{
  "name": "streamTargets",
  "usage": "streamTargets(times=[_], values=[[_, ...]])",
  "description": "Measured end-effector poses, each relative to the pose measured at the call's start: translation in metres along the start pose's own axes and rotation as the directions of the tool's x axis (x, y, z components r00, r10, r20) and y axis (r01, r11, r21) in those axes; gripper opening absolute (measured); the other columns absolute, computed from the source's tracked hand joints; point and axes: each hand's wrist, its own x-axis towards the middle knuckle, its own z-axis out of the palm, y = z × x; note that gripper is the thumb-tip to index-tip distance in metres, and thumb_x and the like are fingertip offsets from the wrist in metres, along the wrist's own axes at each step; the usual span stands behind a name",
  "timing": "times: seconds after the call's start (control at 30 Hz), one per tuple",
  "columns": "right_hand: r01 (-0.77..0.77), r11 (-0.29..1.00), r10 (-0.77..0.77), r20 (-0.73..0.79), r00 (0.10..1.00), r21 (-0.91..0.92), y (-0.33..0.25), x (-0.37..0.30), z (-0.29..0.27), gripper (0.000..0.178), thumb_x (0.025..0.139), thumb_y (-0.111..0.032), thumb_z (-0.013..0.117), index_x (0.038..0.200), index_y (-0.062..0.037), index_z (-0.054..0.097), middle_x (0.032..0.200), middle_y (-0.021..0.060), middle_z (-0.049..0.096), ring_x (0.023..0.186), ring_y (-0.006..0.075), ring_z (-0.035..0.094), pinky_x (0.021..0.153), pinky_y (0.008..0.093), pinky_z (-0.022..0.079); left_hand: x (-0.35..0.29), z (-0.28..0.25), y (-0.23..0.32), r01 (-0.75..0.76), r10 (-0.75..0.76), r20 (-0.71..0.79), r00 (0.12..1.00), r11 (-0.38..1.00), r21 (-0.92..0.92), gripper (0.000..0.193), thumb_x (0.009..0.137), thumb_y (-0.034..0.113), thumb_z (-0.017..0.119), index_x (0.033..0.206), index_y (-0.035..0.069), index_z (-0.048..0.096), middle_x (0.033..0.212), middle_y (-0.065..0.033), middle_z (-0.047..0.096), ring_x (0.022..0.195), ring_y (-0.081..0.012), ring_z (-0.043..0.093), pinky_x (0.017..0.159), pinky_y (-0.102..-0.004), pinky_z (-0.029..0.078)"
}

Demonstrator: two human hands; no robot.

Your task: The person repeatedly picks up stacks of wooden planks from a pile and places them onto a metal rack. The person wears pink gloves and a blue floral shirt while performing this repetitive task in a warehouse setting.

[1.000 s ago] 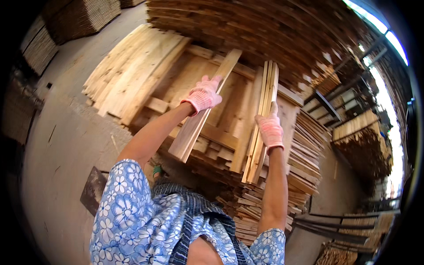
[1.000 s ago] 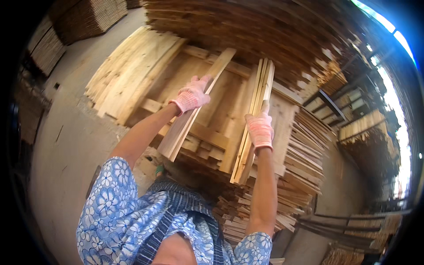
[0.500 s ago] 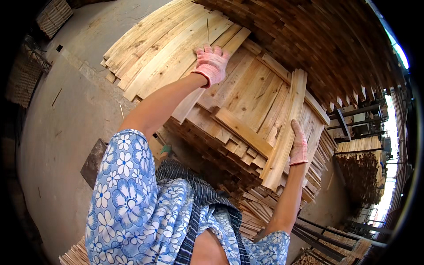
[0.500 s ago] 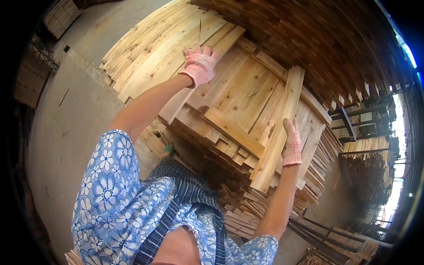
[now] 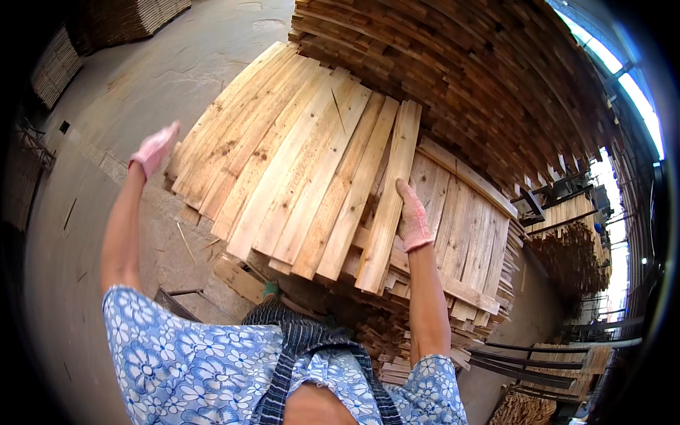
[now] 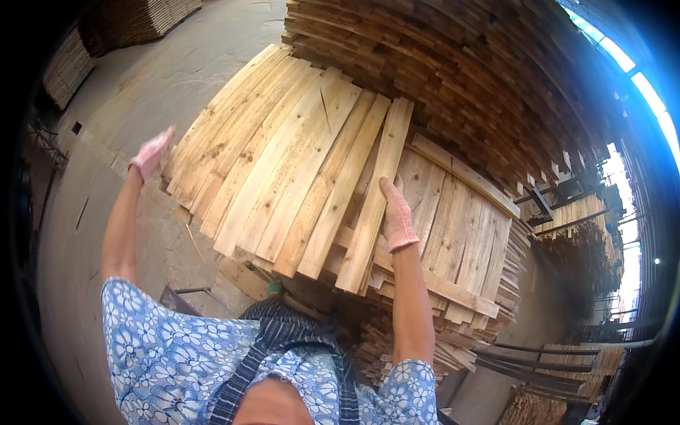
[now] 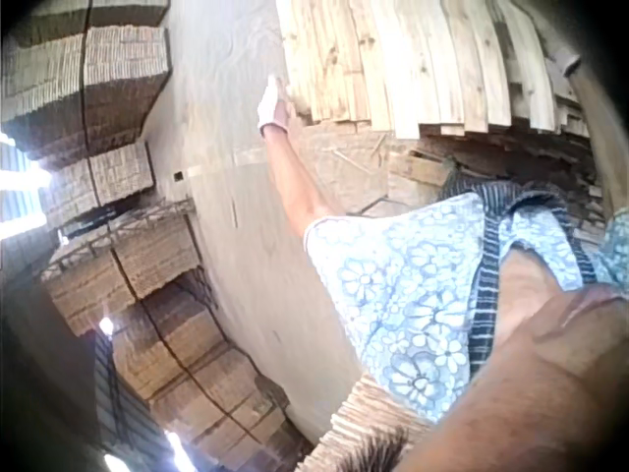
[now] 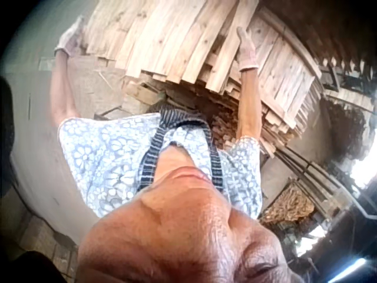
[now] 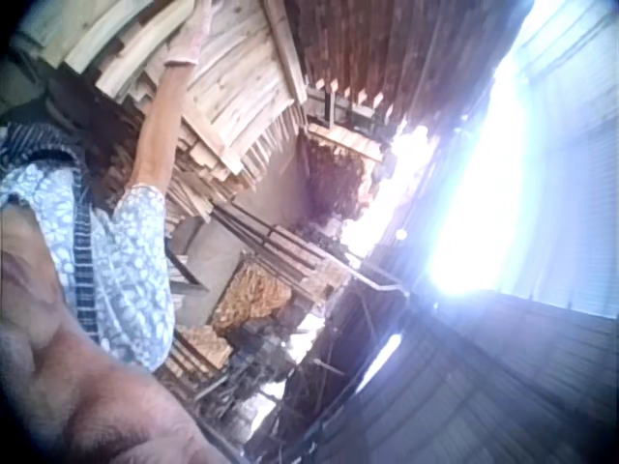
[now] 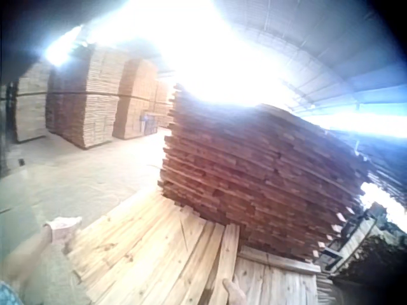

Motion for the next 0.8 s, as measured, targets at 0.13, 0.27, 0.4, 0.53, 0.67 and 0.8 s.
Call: streamTargets(times=[0.13, 0.27, 0.4, 0.53, 0.67, 0.8], values=[[-0.088, 0.996, 0.088, -0.035, 0.996, 0.016, 0.002, 0.006, -0.020, 0.040, 0.095, -0.038, 0.072, 0.123, -0.0112, 0.061, 0.106, 0.0082, 0.069, 0.088, 0.0236, 0.070, 0.072, 0.0421, 0.062, -0.030, 0.037, -0.012, 0.085, -0.039, 0.093, 0.995, 0.818, -0.568, 0.092, 0.092, 0.081, 0.045, 0.147, 0.007, 0.050, 0.135, -0.0164, 0.059, 0.104, -0.0240, 0.065, 0.091, -0.0463, 0.054], [0.119, 0.991, -0.125, -0.116, 0.985, -0.060, 0.011, 0.004, 0.016, 0.048, 0.095, -0.040, 0.070, 0.128, -0.0067, 0.061, 0.109, 0.0106, 0.070, 0.096, 0.0270, 0.070, 0.084, 0.0424, 0.061, -0.039, 0.017, 0.004, 0.261, -0.145, 0.284, 0.948, 0.863, -0.432, 0.097, 0.086, 0.084, 0.050, 0.144, 0.007, 0.054, 0.127, -0.0152, 0.065, 0.099, -0.0247, 0.068, 0.082, -0.0439, 0.058], [-0.155, 0.974, 0.160, -0.016, 0.987, 0.165, 0.011, -0.010, 0.029, 0.062, 0.095, -0.040, 0.072, 0.142, -0.0049, 0.053, 0.133, 0.0113, 0.061, 0.119, 0.0229, 0.060, 0.101, 0.0391, 0.051, -0.028, 0.014, -0.024, 0.309, -0.170, 0.350, 0.921, 0.866, -0.394, 0.098, 0.085, 0.081, 0.057, 0.149, 0.007, 0.048, 0.133, -0.0152, 0.062, 0.111, -0.0263, 0.065, 0.088, -0.0439, 0.057], [0.006, 1.000, -0.008, -0.097, 0.995, -0.022, 0.036, -0.002, 0.020, 0.077, 0.093, -0.042, 0.072, 0.152, -0.0034, 0.040, 0.146, 0.0132, 0.052, 0.134, 0.0252, 0.049, 0.114, 0.0393, 0.038, -0.038, 0.024, 0.013, 0.190, -0.056, 0.361, 0.931, 0.919, -0.346, 0.105, 0.087, 0.075, 0.062, 0.159, 0.004, 0.031, 0.151, -0.0164, 0.049, 0.138, -0.0279, 0.046, 0.110, -0.0446, 0.043], [0.112, 0.912, -0.186, -0.155, 0.970, -0.394, 0.031, 0.006, 0.022, 0.089, 0.092, -0.045, 0.071, 0.157, -0.0020, 0.028, 0.149, 0.0211, 0.047, 0.140, 0.0332, 0.043, 0.118, 0.0401, 0.033, -0.032, 0.024, 0.006, 0.179, -0.104, 0.366, 0.925, 0.968, -0.178, 0.109, 0.088, 0.074, 0.061, 0.163, 0.006, 0.019, 0.159, -0.0163, 0.038, 0.148, -0.0246, 0.032, 0.119, -0.0406, 0.030], [-0.018, 0.394, -0.348, -0.167, 0.923, -0.919, 0.003, -0.001, 0.056, 0.096, 0.089, -0.046, 0.070, 0.159, -0.0020, 0.022, 0.147, 0.0313, 0.045, 0.137, 0.0454, 0.045, 0.115, 0.0457, 0.037, 0.002, 0.006, 0.016, -0.064, -0.038, 0.375, 0.926, 0.964, 0.257, 0.105, 0.089, 0.075, 0.058, 0.163, 0.009, 0.021, 0.159, -0.0189, 0.039, 0.147, -0.0251, 0.036, 0.117, -0.0396, 0.034]])
